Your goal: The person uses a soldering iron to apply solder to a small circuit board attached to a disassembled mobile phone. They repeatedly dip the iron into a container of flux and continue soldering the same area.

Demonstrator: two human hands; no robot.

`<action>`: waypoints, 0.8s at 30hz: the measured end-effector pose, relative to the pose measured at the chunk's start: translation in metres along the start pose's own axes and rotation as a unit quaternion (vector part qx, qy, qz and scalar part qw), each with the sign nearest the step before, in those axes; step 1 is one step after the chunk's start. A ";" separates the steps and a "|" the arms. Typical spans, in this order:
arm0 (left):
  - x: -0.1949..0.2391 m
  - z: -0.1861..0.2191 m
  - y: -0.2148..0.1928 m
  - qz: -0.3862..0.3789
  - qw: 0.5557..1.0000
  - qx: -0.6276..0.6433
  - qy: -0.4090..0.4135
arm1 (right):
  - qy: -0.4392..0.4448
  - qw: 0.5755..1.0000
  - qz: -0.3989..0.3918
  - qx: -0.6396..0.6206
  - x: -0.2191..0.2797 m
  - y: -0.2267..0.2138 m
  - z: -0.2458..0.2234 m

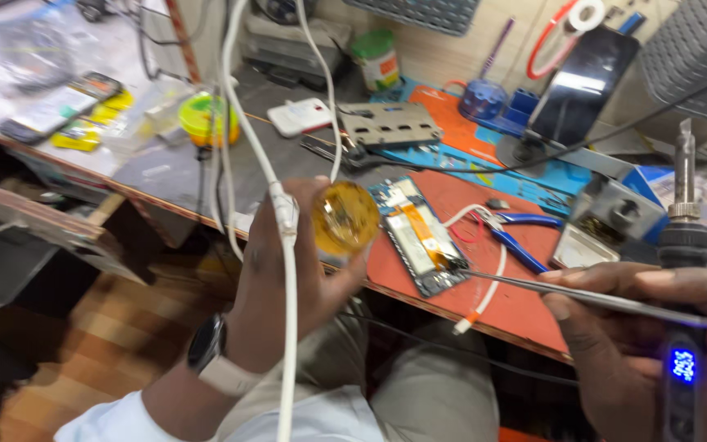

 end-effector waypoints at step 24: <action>0.011 0.053 -0.001 -0.116 0.968 0.218 0.035 | -0.302 0.907 -0.285 -0.066 0.040 0.003 -0.042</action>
Point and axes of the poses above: each hand's wrist, its own x-axis away from the middle knuckle, its own y-axis out of the palm, z = x × y, the point moved 6 cm from there along -x, towards the middle knuckle, and after that the axes turned 3 degrees about -z, right-handed, at the moved point
